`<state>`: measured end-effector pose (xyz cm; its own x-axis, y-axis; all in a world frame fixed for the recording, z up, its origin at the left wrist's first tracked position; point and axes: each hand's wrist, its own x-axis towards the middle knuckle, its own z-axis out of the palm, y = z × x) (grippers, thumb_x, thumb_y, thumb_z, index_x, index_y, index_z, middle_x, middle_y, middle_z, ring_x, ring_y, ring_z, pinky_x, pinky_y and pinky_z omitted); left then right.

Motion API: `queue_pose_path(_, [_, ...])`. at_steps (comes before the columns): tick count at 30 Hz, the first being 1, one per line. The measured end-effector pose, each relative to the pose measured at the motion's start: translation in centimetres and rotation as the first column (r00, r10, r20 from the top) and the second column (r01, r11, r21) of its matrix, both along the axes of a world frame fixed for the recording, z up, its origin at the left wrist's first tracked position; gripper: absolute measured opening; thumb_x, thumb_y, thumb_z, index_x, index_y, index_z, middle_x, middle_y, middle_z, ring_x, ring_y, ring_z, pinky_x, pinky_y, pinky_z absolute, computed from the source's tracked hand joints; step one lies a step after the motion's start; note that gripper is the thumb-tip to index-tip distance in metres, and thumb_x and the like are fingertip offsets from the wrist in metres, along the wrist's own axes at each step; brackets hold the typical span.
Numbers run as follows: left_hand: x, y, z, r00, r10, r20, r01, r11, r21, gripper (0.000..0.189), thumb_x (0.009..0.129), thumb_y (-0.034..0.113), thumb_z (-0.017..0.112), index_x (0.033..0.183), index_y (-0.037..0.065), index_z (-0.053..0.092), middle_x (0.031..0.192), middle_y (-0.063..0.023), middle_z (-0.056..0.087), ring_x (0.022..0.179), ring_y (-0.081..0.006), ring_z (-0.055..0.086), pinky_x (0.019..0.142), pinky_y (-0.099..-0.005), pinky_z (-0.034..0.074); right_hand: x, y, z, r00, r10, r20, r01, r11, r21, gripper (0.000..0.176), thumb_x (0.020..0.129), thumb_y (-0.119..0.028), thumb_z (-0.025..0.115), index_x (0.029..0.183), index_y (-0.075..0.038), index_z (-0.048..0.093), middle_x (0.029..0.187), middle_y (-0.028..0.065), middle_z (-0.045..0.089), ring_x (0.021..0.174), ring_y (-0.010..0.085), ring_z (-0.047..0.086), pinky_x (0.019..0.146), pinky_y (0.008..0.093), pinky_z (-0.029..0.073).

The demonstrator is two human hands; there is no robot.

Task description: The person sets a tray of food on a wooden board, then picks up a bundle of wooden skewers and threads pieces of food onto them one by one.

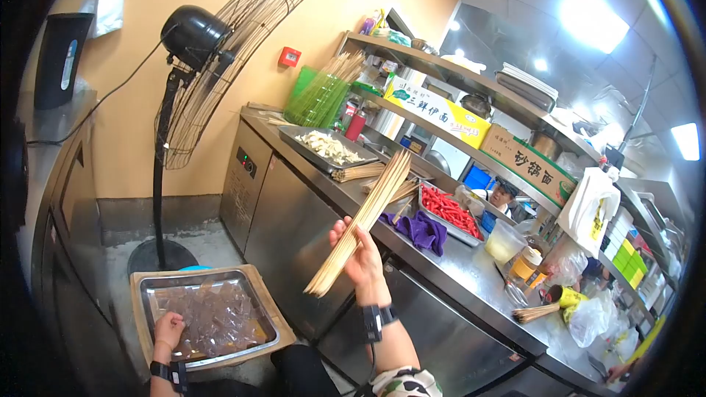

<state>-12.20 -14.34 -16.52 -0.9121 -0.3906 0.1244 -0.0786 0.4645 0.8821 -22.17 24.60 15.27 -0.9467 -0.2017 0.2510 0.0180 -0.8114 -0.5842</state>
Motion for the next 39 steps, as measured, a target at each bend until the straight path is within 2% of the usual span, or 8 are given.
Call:
queue_pose_path(3, [0.0, 0.2, 0.1, 0.999, -0.012, -0.044, 0.013, 0.999, 0.034, 0.016, 0.07, 0.007, 0.067, 0.086, 0.005, 0.062, 0.077, -0.0092, 0.064, 0.07, -0.0206, 0.063, 0.066, -0.0313, 0.05, -2.0, 0.3, -2.6, 0.983, -0.149, 0.11, 0.117, 0.96, 0.253, 0.01, 0.085, -0.012, 0.058, 0.087, -0.004, 0.053, 0.07, 0.0051, 0.056, 0.06, 0.0173, 0.055, 0.056, 0.0311, 0.049])
queue_pose_path(7, [-0.1, 0.8, 0.7, 0.985, -0.094, -0.145, 0.117, 0.98, 0.161, 0.018, 0.074, 0.008, 0.066, 0.091, 0.004, 0.062, 0.083, -0.0096, 0.065, 0.075, -0.0185, 0.063, 0.069, -0.0297, 0.05, 2.4, -1.6, -4.8, 0.999, -0.024, 0.022, 0.004, 0.754, 0.657, 0.015, 0.081, -0.009, 0.06, 0.092, -0.003, 0.051, 0.069, 0.0061, 0.054, 0.055, 0.0171, 0.054, 0.054, 0.0302, 0.048])
queue_pose_path(15, [0.8, 2.5, 6.3, 0.906, -0.314, -0.286, 0.419, 0.551, 0.722, 0.027, 0.088, 0.013, 0.057, 0.113, 0.003, 0.053, 0.105, -0.006, 0.059, 0.091, -0.0144, 0.058, 0.078, -0.0258, 0.048, 7.6, -4.5, -12.6, 0.827, 0.38, 0.414, -0.539, 0.325, 0.777, 0.028, 0.075, 0.001, 0.063, 0.101, -0.001, 0.053, 0.076, 0.0065, 0.057, 0.06, 0.0132, 0.057, 0.057, 0.0239, 0.049])
queue_pose_path(21, [0.6, 2.2, 6.2, 0.922, -0.318, -0.219, 0.368, 0.551, 0.749, 0.028, 0.089, 0.018, 0.057, 0.113, 0.003, 0.051, 0.107, -0.0085, 0.057, 0.089, -0.0141, 0.057, 0.075, -0.0259, 0.048, 7.4, -5.8, -10.7, 0.848, 0.393, 0.356, -0.523, 0.505, 0.686, 0.022, 0.077, -0.002, 0.062, 0.097, -0.001, 0.052, 0.072, 0.0048, 0.055, 0.059, 0.0122, 0.056, 0.056, 0.0236, 0.048])
queue_pose_path(29, [0.5, 2.5, 5.7, 0.915, -0.347, -0.204, 0.37, 0.527, 0.765, 0.029, 0.088, 0.018, 0.058, 0.112, 0.004, 0.05, 0.106, -0.0081, 0.058, 0.085, -0.0134, 0.058, 0.074, -0.0251, 0.048, 6.8, -5.6, -8.4, 0.898, 0.342, 0.276, -0.434, 0.585, 0.685, 0.026, 0.08, -0.006, 0.061, 0.102, -0.003, 0.048, 0.076, 0.005, 0.056, 0.059, 0.0132, 0.057, 0.055, 0.0249, 0.049])
queue_pose_path(33, [-0.1, 2.2, 4.0, 0.935, -0.324, -0.143, 0.311, 0.558, 0.769, 0.025, 0.088, 0.017, 0.058, 0.11, 0.005, 0.052, 0.101, -0.0064, 0.06, 0.083, -0.0125, 0.058, 0.072, -0.0243, 0.05, 4.3, -4.0, -2.3, 0.975, 0.192, 0.111, -0.22, 0.768, 0.602, 0.035, 0.081, -0.015, 0.063, 0.107, 0.001, 0.046, 0.077, 0.0073, 0.055, 0.061, 0.0166, 0.058, 0.057, 0.029, 0.05])
queue_pose_path(37, [-0.7, 1.8, 3.0, 0.95, -0.299, -0.092, 0.255, 0.57, 0.781, 0.026, 0.086, 0.016, 0.06, 0.109, 0.006, 0.053, 0.099, -0.0056, 0.06, 0.081, -0.0123, 0.058, 0.069, -0.0231, 0.05, -5.0, 1.1, 6.1, 0.993, -0.058, 0.1, 0.001, 0.87, 0.492, 0.015, 0.085, -0.013, 0.058, 0.092, -0.002, 0.051, 0.072, 0.0076, 0.056, 0.061, 0.0185, 0.058, 0.054, 0.0312, 0.051])
queue_pose_path(39, [-0.9, 1.7, 2.5, 0.951, -0.302, -0.062, 0.236, 0.581, 0.779, 0.028, 0.086, 0.018, 0.062, 0.11, 0.006, 0.053, 0.1, -0.0057, 0.06, 0.081, -0.012, 0.058, 0.069, -0.0226, 0.05, -11.0, 4.4, 10.1, 0.966, -0.254, 0.048, 0.187, 0.816, 0.547, 0.014, 0.087, -0.017, 0.057, 0.089, -0.004, 0.05, 0.078, 0.0087, 0.057, 0.064, 0.0229, 0.059, 0.058, 0.0357, 0.053])
